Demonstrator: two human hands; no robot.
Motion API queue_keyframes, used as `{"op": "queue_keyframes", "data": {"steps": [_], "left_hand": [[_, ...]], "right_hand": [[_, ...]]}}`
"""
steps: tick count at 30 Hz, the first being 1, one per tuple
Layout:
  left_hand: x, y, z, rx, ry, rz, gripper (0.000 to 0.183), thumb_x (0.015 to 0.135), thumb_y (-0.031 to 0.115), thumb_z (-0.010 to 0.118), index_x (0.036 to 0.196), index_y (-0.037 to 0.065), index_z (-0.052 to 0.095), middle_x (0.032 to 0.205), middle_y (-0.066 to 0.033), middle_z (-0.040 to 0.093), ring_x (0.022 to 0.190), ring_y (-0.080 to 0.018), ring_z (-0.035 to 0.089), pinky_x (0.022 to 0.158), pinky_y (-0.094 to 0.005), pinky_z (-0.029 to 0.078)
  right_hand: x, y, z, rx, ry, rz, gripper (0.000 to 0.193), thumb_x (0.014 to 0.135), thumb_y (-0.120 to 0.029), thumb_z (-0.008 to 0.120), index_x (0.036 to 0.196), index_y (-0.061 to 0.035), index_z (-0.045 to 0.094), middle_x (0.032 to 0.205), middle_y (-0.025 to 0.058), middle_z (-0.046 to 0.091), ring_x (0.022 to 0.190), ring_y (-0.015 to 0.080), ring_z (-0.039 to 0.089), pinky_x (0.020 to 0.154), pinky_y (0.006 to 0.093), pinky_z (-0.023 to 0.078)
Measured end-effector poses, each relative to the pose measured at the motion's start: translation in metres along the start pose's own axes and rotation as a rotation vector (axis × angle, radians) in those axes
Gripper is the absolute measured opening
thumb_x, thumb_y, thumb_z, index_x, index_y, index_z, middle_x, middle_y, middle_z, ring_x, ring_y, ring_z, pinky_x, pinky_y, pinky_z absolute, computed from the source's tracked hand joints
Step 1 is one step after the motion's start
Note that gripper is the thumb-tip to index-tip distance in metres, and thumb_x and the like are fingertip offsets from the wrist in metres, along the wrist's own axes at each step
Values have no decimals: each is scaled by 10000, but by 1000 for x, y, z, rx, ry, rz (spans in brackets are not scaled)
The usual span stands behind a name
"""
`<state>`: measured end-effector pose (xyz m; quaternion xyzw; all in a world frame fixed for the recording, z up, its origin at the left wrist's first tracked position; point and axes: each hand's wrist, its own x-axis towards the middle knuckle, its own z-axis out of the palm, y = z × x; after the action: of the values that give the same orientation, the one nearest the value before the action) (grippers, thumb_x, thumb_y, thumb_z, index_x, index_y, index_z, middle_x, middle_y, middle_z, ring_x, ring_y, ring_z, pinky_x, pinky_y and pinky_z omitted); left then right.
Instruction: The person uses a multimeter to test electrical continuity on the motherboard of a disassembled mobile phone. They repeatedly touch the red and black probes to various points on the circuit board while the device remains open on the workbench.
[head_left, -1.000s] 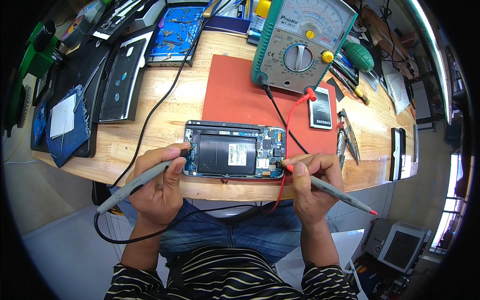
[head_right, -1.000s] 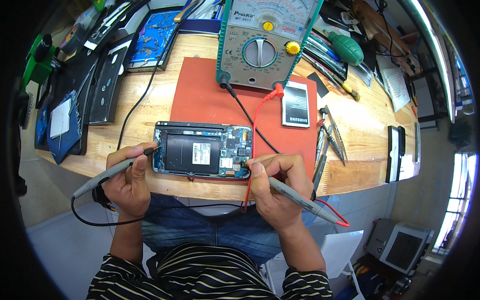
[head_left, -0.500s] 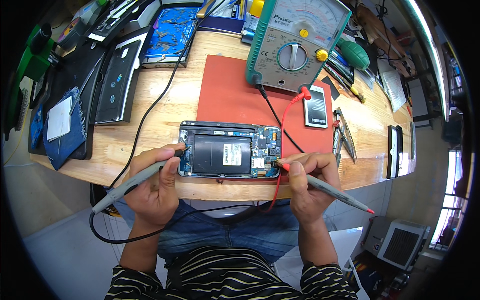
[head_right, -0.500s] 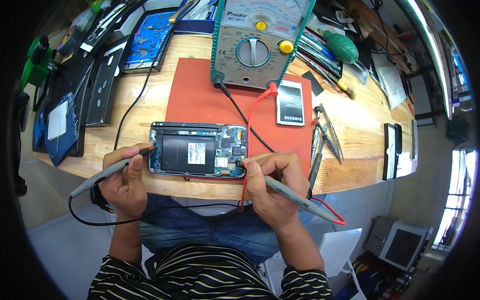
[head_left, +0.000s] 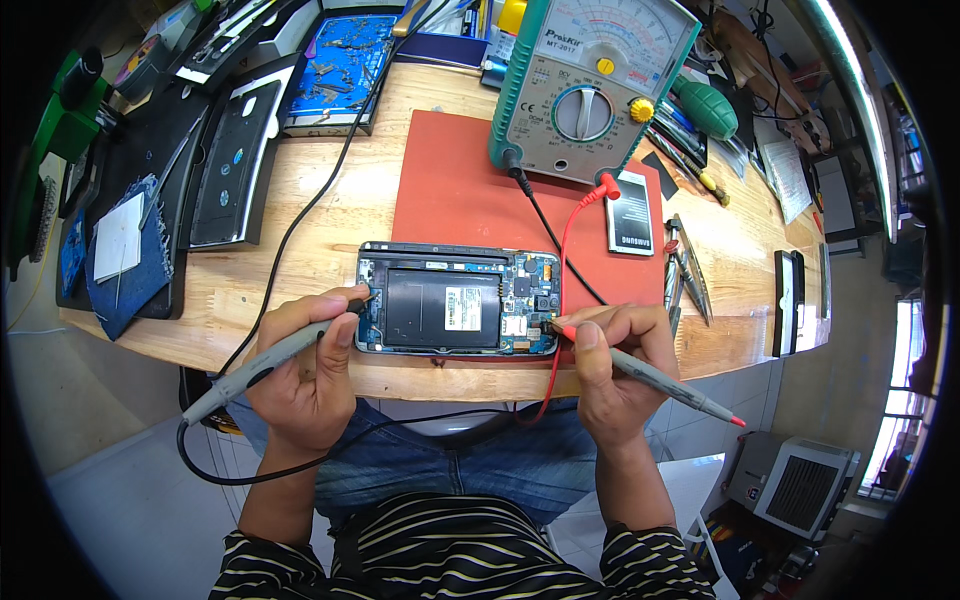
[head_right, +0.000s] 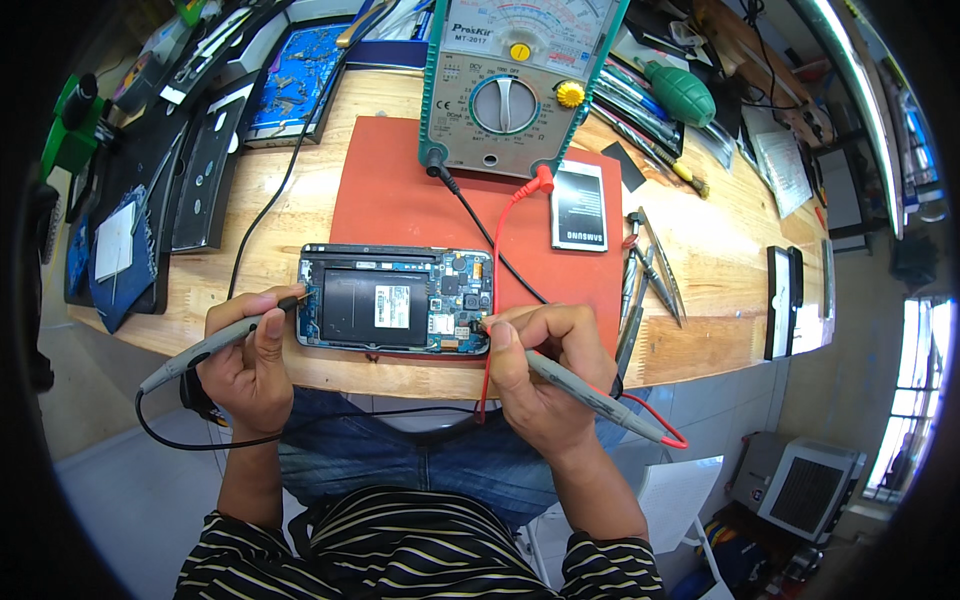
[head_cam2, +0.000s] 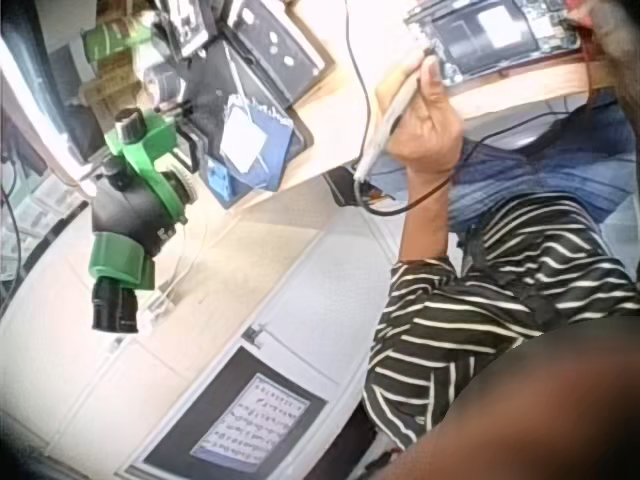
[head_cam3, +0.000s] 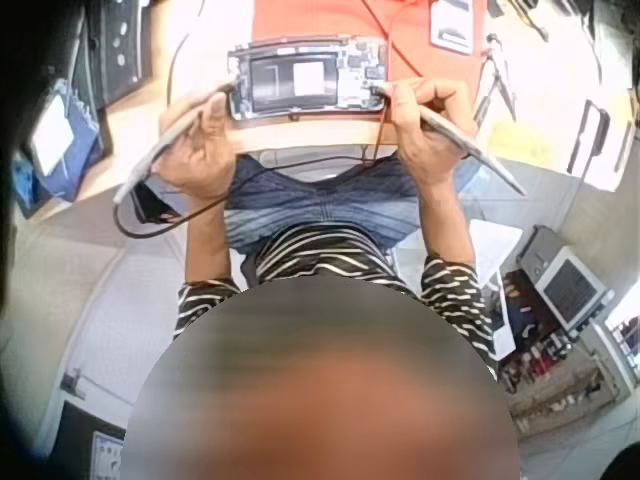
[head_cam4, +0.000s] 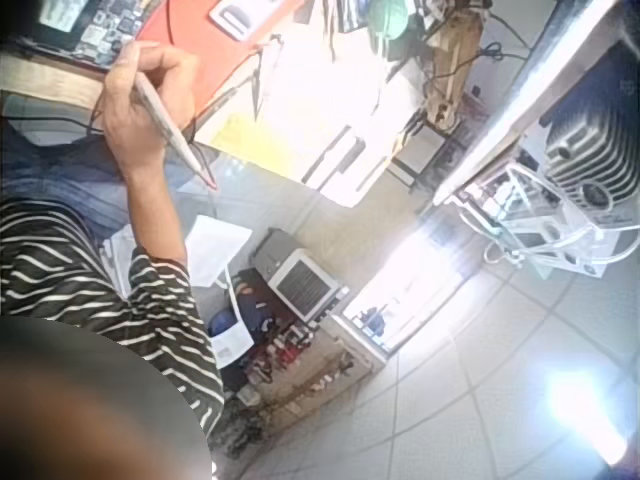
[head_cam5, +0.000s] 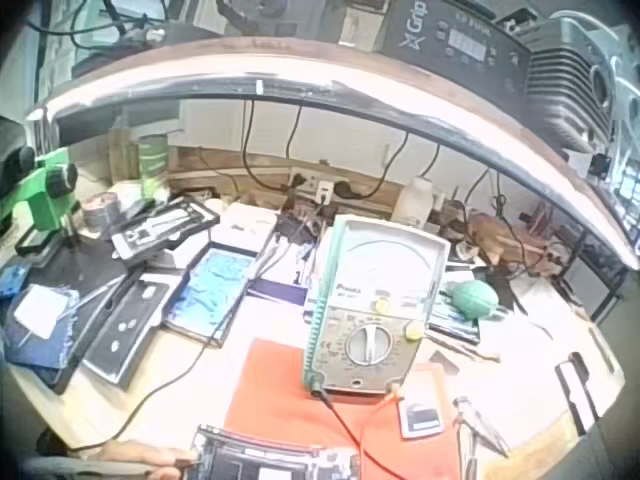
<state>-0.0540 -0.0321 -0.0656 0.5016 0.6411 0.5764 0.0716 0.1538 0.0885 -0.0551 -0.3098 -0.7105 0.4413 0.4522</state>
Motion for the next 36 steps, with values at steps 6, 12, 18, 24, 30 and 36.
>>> {"op": "queue_keyframes", "data": {"steps": [6, 12, 18, 24, 30, 36], "left_hand": [[1, 1, 0, 6, -3, -3, 113, 934, 12, 534, 1033, -32, 502, 959, -223, 662, 924, -244, 660, 839, -300, 509], [0, 1, -1, -5, -11, -27, 114, 934, 15, 537, 1028, -38, 500, 953, -230, 662, 916, -247, 660, 842, -309, 509], [-1, -3, 1, -35, 25, 19, 165, 900, 2, 591, 1047, -51, 536, 958, -196, 655, 896, -231, 666, 775, -269, 522], [-1, -2, 1, -33, 15, 0, 149, 914, 8, 569, 1044, -44, 521, 964, -206, 656, 914, -237, 663, 802, -282, 517], [0, 1, 0, -10, -6, -21, 114, 936, 13, 531, 1036, -33, 498, 962, -227, 661, 927, -242, 657, 843, -300, 508], [0, 1, 0, -16, -1, -17, 117, 934, 11, 534, 1034, -40, 501, 966, -230, 658, 926, -244, 655, 845, -305, 510]], "right_hand": [[0, 1, 0, -20, -5, -22, 166, 871, 12, 606, 834, 7, 444, 704, 101, 583, 696, 177, 644, 667, 290, 554], [0, 1, -1, 1, -7, -4, 164, 870, 14, 605, 831, 7, 446, 713, 115, 599, 705, 183, 653, 659, 282, 552], [0, 0, -1, -18, -12, -13, 164, 869, 12, 607, 830, 7, 449, 712, 115, 602, 705, 178, 654, 658, 279, 552], [0, 1, 0, -11, -7, -17, 166, 864, 11, 610, 827, 5, 448, 709, 114, 601, 701, 181, 653, 660, 285, 553], [0, 1, 0, -19, 2, -23, 165, 865, 14, 603, 832, 3, 442, 699, 107, 585, 696, 186, 648, 682, 309, 563], [-1, 0, 0, -9, 3, -15, 165, 867, 10, 600, 833, 3, 439, 697, 104, 582, 694, 187, 646, 694, 316, 567]]}}
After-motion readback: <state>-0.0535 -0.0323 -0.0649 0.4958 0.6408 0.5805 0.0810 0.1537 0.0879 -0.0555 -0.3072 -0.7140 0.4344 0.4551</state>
